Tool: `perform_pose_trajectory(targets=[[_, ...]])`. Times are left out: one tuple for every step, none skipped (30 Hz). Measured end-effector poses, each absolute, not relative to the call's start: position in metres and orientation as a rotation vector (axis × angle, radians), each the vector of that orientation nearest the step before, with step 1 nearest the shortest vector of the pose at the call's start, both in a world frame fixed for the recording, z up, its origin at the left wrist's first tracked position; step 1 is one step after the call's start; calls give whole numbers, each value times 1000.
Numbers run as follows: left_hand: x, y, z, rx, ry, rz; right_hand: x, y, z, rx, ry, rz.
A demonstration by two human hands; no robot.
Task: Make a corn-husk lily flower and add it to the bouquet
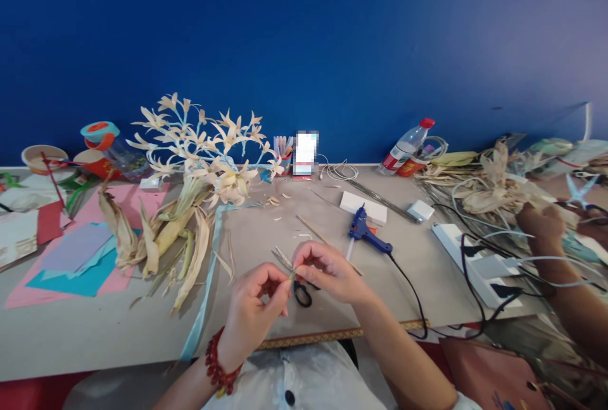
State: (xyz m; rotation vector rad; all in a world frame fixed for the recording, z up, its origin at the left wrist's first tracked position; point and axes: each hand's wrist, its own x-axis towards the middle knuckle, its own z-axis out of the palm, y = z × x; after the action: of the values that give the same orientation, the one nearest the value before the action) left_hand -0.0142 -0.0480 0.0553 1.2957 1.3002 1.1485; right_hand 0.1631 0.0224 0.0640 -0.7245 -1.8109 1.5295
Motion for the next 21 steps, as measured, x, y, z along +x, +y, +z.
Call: perform_pose_trajectory(targets=[[-14, -48, 55, 1297, 1303, 1150, 163, 22, 64, -727, -1809, 1526], [-14, -48, 55, 1302, 1306, 1151, 163, 22, 63, -728, -1808, 1523], [-14, -48, 55, 1310, 1306, 1148, 163, 22, 63, -728, -1809, 1522], [-14, -48, 56, 1318, 1306, 1146, 163, 22, 63, -728, -1811, 1522], [-14, -48, 56, 1326, 1307, 1139, 163, 22, 63, -731, -1815, 1522], [-14, -48, 56, 1331, 1307, 1130, 163, 22, 63, -736, -1819, 1523], [-14, -48, 56, 1331, 1307, 1122, 163, 22, 63, -740, -1821, 1523], [-14, -48, 55, 1327, 1309, 1113, 164, 22, 63, -746, -1821, 1523], [-14, -48, 55, 1319, 1307, 1104, 164, 22, 63, -750, -1819, 1524], [-14, -48, 54, 1307, 1301, 1100, 164, 22, 62, -752, -1816, 1527], [-14, -48, 53, 1294, 1290, 1098, 164, 22, 62, -753, -1813, 1534], [-14, -48, 53, 1282, 1278, 1100, 164, 22, 62, -752, -1809, 1541], [-13, -47, 52, 1272, 1266, 1102, 165, 22, 61, -752, -1804, 1550], [-13, -47, 51, 1263, 1256, 1107, 165, 22, 61, -751, -1798, 1557], [-13, -46, 50, 1257, 1249, 1111, 165, 23, 60, -749, -1791, 1564], [-13, -46, 50, 1252, 1246, 1112, 165, 23, 60, -748, -1782, 1568], [-12, -45, 49, 1250, 1245, 1112, 165, 23, 60, -748, -1773, 1570], [-12, -45, 49, 1246, 1241, 1112, 165, 23, 59, -749, -1765, 1571], [-12, -45, 49, 1240, 1234, 1111, 165, 23, 59, -751, -1758, 1572], [-12, -44, 48, 1232, 1226, 1111, 165, 23, 59, -753, -1752, 1572], [-12, -44, 48, 1222, 1218, 1111, 165, 23, 58, -755, -1746, 1570]])
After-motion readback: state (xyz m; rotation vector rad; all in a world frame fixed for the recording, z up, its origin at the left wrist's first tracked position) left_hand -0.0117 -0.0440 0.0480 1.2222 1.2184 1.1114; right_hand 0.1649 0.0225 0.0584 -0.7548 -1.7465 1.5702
